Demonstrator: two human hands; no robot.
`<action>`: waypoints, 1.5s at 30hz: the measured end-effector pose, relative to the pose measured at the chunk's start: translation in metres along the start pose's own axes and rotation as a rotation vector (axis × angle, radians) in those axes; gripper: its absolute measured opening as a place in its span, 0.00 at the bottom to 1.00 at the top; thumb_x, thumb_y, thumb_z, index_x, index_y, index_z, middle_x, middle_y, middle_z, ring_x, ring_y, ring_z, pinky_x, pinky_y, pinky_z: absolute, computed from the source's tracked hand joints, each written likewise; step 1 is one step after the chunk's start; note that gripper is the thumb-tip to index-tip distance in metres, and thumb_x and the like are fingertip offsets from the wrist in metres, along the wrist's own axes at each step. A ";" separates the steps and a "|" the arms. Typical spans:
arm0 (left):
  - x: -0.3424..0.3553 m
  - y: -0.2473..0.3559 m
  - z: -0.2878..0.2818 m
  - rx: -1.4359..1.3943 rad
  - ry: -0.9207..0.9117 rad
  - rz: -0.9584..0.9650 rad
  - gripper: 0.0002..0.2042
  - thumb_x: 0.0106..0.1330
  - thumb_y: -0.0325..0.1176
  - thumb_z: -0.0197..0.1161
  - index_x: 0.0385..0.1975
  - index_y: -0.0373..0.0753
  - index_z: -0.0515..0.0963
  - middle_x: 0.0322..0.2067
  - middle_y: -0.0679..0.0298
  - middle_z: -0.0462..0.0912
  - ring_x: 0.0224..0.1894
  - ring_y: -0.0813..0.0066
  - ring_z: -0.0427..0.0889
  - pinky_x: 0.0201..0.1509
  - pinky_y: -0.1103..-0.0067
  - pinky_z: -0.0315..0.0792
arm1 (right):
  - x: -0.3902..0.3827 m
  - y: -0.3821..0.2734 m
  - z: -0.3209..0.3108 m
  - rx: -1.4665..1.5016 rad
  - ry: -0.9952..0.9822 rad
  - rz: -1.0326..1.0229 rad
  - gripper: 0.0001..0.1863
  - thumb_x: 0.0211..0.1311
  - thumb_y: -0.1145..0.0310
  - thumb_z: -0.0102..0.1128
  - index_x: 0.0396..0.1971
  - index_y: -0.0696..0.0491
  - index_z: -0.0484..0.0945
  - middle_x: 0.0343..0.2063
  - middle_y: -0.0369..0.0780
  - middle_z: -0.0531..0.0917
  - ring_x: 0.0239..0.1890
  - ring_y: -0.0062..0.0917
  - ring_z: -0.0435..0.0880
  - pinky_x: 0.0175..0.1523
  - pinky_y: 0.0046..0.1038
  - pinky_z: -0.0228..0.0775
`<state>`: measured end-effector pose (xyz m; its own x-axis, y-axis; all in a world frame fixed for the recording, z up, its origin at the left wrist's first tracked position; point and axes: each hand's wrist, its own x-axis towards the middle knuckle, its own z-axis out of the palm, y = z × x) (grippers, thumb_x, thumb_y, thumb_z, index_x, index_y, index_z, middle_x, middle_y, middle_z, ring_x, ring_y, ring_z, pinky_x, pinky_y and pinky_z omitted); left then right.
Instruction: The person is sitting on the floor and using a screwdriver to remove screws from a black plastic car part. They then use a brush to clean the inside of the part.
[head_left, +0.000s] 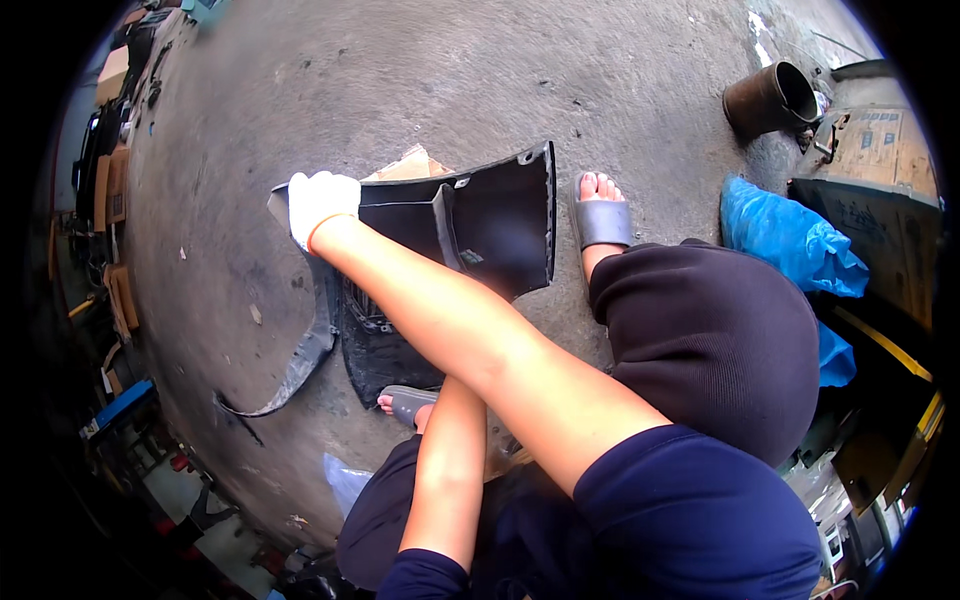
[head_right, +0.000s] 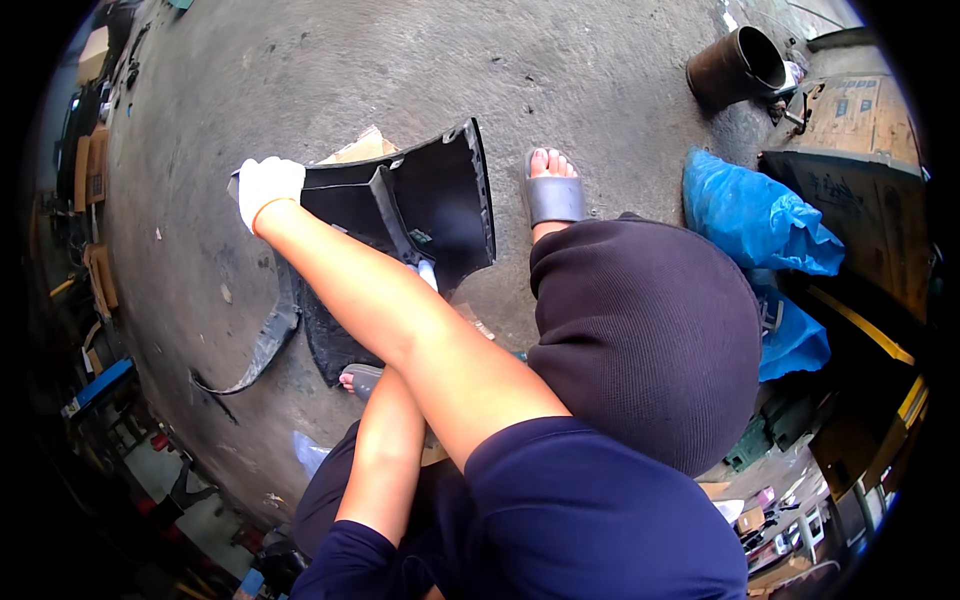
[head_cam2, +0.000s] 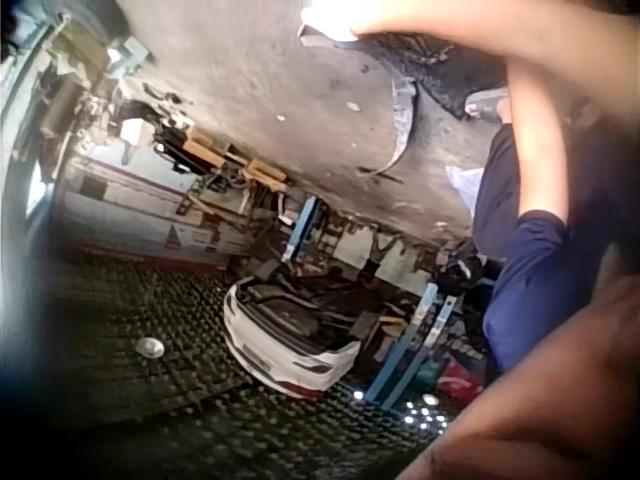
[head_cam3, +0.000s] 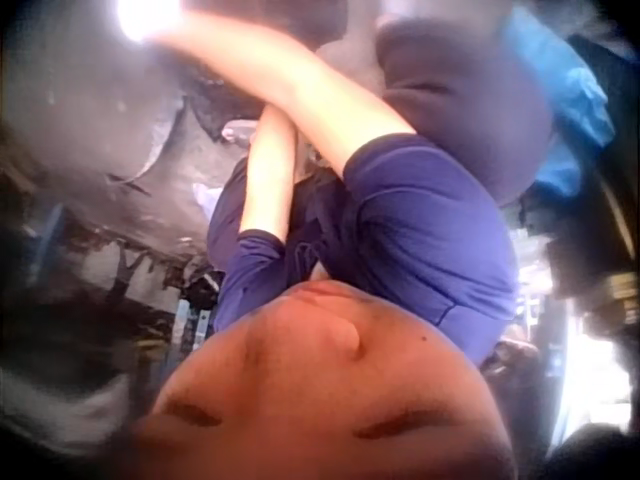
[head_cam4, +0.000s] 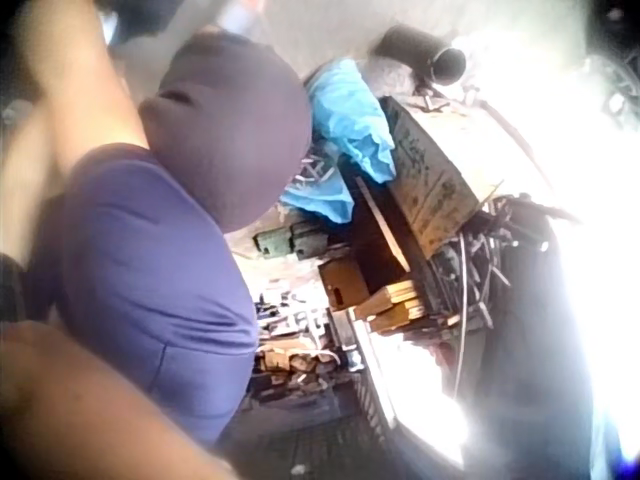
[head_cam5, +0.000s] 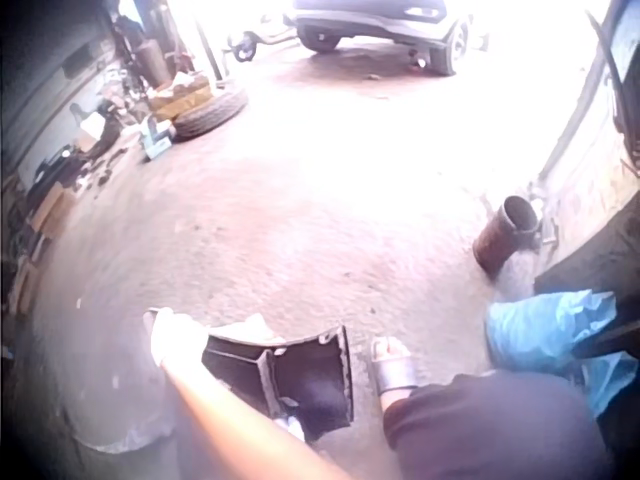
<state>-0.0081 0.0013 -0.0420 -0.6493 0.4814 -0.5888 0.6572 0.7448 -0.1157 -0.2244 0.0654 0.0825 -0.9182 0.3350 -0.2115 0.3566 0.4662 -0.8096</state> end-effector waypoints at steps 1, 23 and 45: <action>0.002 -0.005 0.003 -0.008 0.007 -0.010 0.18 0.64 0.37 0.55 0.53 0.39 0.73 0.42 0.51 0.79 0.43 0.54 0.80 0.47 0.58 0.73 | 0.000 0.002 0.000 0.003 0.000 0.009 0.13 0.63 0.64 0.51 0.43 0.53 0.79 0.40 0.47 0.84 0.45 0.40 0.85 0.48 0.38 0.76; 0.017 -0.036 0.042 -0.284 0.132 -0.259 0.14 0.71 0.41 0.53 0.46 0.37 0.75 0.36 0.53 0.82 0.31 0.61 0.82 0.36 0.64 0.75 | -0.001 -0.012 0.016 0.030 0.029 -0.004 0.12 0.63 0.65 0.52 0.41 0.50 0.81 0.39 0.46 0.84 0.44 0.38 0.85 0.47 0.37 0.75; 0.031 -0.001 0.035 -1.313 0.114 -0.977 0.22 0.59 0.49 0.70 0.34 0.33 0.75 0.22 0.61 0.75 0.17 0.72 0.74 0.17 0.72 0.70 | -0.033 -0.056 0.053 0.054 -0.036 -0.054 0.08 0.59 0.67 0.55 0.33 0.47 0.84 0.34 0.41 0.83 0.40 0.34 0.81 0.40 0.38 0.69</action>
<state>-0.0157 -0.0010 -0.0885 -0.6603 -0.3943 -0.6392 -0.7122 0.5988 0.3663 -0.2232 -0.0149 0.1060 -0.9417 0.2803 -0.1860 0.2978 0.4377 -0.8484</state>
